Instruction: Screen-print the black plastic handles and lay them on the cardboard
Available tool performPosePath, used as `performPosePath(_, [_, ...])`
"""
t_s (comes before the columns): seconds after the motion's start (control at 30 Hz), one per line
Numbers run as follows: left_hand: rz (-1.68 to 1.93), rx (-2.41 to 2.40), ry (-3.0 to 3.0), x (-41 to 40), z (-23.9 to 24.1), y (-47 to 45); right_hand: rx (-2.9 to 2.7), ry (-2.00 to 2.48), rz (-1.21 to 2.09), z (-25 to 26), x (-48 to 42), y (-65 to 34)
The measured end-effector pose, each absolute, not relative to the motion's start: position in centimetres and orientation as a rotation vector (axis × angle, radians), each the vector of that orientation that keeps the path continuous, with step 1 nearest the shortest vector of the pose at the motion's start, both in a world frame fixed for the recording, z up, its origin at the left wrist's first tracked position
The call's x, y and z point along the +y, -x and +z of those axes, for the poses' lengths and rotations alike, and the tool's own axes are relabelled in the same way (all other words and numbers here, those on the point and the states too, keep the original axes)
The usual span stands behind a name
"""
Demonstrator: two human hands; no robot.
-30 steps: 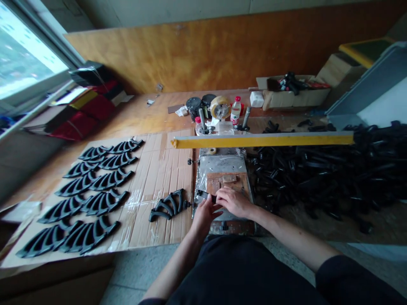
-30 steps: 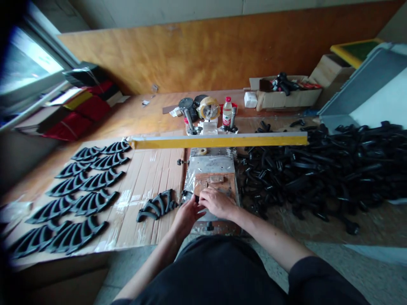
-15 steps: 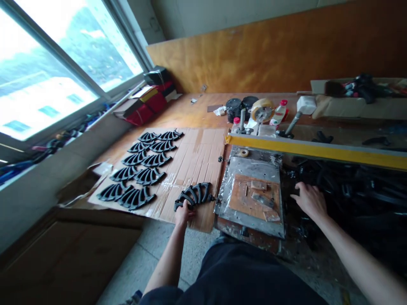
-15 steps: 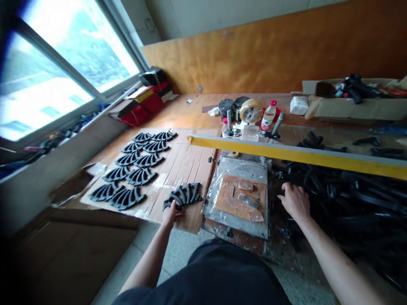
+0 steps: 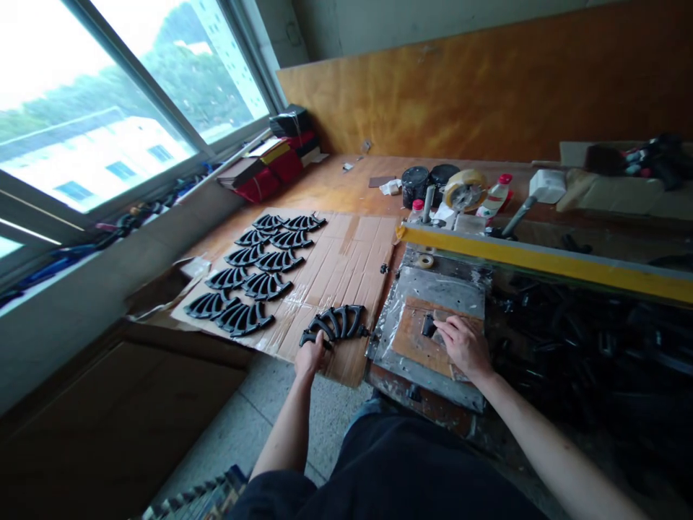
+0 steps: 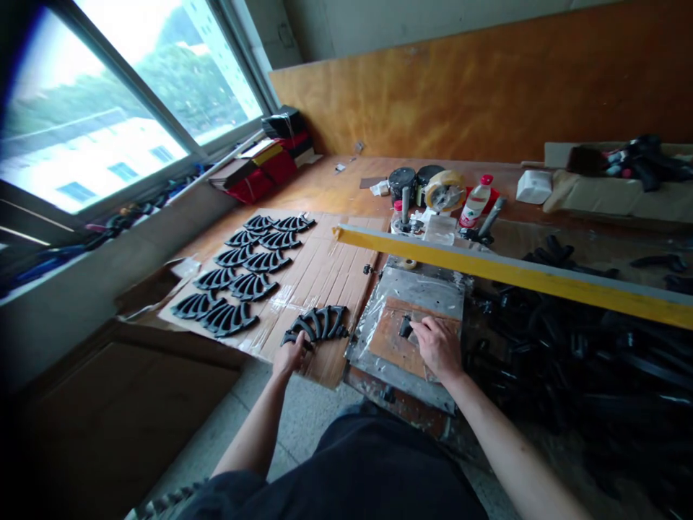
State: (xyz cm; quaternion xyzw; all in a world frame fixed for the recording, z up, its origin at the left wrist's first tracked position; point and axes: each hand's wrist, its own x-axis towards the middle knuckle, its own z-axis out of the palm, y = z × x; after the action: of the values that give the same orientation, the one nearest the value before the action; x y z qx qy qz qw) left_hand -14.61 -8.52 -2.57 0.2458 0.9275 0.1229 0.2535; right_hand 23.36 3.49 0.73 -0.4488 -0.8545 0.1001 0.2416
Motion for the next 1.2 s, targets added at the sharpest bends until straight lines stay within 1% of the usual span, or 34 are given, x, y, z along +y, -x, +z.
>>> performPosePath(0.1, [0.327,2.685,-0.764,-9.1,-1.9,12.1,-2.374,1.210,0.166,0.8,3.7,-23.7])
performPosePath(0.23, [0.332,2.743,-1.240,-8.0,-2.2,8.1,-2.391,1.172,0.222,1.5,3.8,-23.9])
performPosePath(0.33, [0.225,2.697,-1.219,-6.5,-3.0,6.8,-2.379,1.101,0.279,2.0,3.7,-23.3])
performPosePath(0.43, [0.191,2.699,-1.150,-5.4,-3.3,6.9,-2.372,1.006,0.353,2.3,3.5,-22.0])
performPosePath(0.67, [0.201,2.662,-1.200,-4.9,-2.7,8.4,-2.425,0.756,0.640,3.3,3.4,-14.1])
performPosePath(0.8, [0.245,2.605,-1.316,-3.7,-2.1,11.2,-2.500,0.750,0.771,2.3,4.5,-8.1])
performPosePath(0.97, [0.294,2.518,-1.566,2.7,-0.7,17.7,-2.766,0.966,0.822,-0.3,7.5,-1.0])
performPosePath(1.1, [0.254,2.310,-1.874,11.5,0.1,23.2,-3.012,1.259,0.796,-1.9,9.6,4.0])
performPosePath(1.2, [0.211,2.154,-2.037,18.9,-0.1,26.2,-3.099,1.414,0.724,-2.8,10.2,5.9])
